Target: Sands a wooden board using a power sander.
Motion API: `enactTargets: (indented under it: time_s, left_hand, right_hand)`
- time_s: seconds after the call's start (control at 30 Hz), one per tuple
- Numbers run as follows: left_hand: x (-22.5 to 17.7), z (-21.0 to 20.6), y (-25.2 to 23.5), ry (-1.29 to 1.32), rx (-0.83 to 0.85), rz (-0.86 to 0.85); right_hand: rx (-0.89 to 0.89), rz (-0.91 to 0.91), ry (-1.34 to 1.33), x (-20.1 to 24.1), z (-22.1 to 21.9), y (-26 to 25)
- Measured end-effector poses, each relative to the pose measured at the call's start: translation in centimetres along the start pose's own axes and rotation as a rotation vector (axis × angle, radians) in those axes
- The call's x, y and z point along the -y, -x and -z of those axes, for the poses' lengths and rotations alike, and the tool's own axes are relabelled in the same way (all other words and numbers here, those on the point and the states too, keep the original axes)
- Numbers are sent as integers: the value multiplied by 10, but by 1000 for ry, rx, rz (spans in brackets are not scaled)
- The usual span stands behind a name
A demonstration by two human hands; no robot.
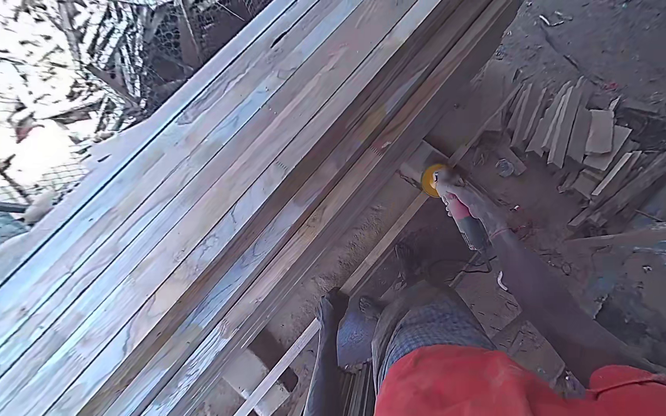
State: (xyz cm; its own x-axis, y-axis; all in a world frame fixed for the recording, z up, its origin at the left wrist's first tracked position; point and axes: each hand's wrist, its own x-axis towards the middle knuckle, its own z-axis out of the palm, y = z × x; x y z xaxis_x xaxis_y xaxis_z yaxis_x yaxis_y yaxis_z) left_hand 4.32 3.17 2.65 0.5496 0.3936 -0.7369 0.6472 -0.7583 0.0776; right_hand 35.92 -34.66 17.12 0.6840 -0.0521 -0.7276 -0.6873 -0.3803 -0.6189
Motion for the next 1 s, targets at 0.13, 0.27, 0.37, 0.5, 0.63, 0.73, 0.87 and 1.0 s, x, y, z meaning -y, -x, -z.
enactTargets:
  time_s: [0.13, 0.27, 0.37, 0.5, 0.63, 0.73, 0.87, 1.0]
  left_hand:
    - [-9, 0, -2, -33, -18, 52]
    - [-12, -1, -3, -22, -31, 44]
    - [-14, -1, -3, -9, -25, 47]
    - [-13, 0, -2, -16, -34, 31]
    - [-6, -5, -5, -9, -48, 9]
    - [7, -7, -3, 17, -44, -56]
    - [40, -10, 5, 2, -16, -91]
    - [58, -19, 6, -56, 5, -5]
  right_hand:
    - [-163, -17, -105, 14, 78, -74]
    - [-264, 143, -151, -19, 101, -132]
    - [-57, 12, 26, 4, 59, -64]
    - [249, 48, 229, -17, -40, 5]
    - [444, 108, 635, -40, -139, 49]
    - [482, 148, 771, -49, -170, 63]
    - [404, 121, 627, -41, -132, 45]
    - [265, 44, 167, -24, -35, -2]
